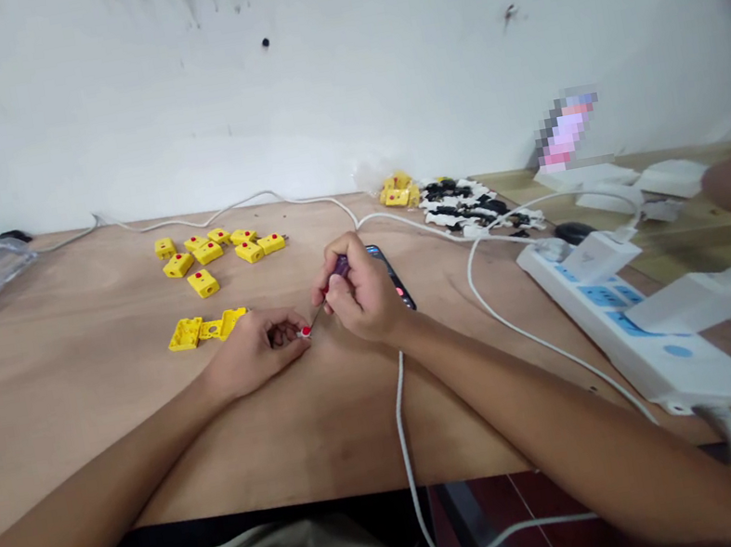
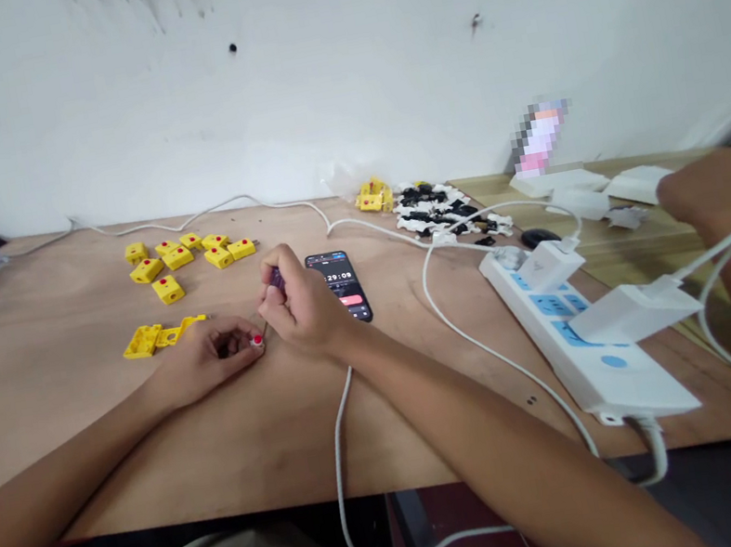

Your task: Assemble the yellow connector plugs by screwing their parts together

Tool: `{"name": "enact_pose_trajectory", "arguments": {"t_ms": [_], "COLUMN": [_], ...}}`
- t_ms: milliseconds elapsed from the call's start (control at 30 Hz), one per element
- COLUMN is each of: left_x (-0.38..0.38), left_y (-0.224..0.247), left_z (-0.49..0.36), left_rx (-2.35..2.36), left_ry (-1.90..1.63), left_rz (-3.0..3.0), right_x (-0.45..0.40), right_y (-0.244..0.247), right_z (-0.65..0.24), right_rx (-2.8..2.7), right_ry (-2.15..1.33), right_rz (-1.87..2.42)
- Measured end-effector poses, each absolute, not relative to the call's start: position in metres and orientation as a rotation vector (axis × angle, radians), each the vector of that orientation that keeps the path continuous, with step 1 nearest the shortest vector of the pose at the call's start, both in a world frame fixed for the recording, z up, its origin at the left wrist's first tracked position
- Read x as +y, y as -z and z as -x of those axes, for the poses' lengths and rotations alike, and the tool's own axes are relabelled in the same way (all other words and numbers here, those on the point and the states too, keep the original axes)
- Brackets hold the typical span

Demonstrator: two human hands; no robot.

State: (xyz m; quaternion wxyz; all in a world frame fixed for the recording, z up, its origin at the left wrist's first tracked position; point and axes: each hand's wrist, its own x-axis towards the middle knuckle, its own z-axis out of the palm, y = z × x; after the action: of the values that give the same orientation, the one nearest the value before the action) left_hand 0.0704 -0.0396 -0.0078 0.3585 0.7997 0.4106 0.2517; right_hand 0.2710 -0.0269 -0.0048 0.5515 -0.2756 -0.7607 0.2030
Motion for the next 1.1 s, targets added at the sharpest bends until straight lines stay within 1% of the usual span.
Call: {"name": "enact_pose_trajectory", "arguments": {"t_ms": [333, 1100], "left_x": [-0.0387, -0.0379], "left_y": [0.0044, 0.0011], "left_z": [-0.0714, -0.0704], "left_rx": [1.060, 1.052], "left_ry": [-0.637, -0.568], "left_rz": [-1.989, -2.169], "right_x": [-0.0239, -0.0276], "right_y": [0.0082, 0.0035], "right_z": [-0.2725, -0.2739], "right_rx": [-1.741, -1.779], "right_ry": [-0.448, -0.420], "right_rz": [0.723, 0.701]}}
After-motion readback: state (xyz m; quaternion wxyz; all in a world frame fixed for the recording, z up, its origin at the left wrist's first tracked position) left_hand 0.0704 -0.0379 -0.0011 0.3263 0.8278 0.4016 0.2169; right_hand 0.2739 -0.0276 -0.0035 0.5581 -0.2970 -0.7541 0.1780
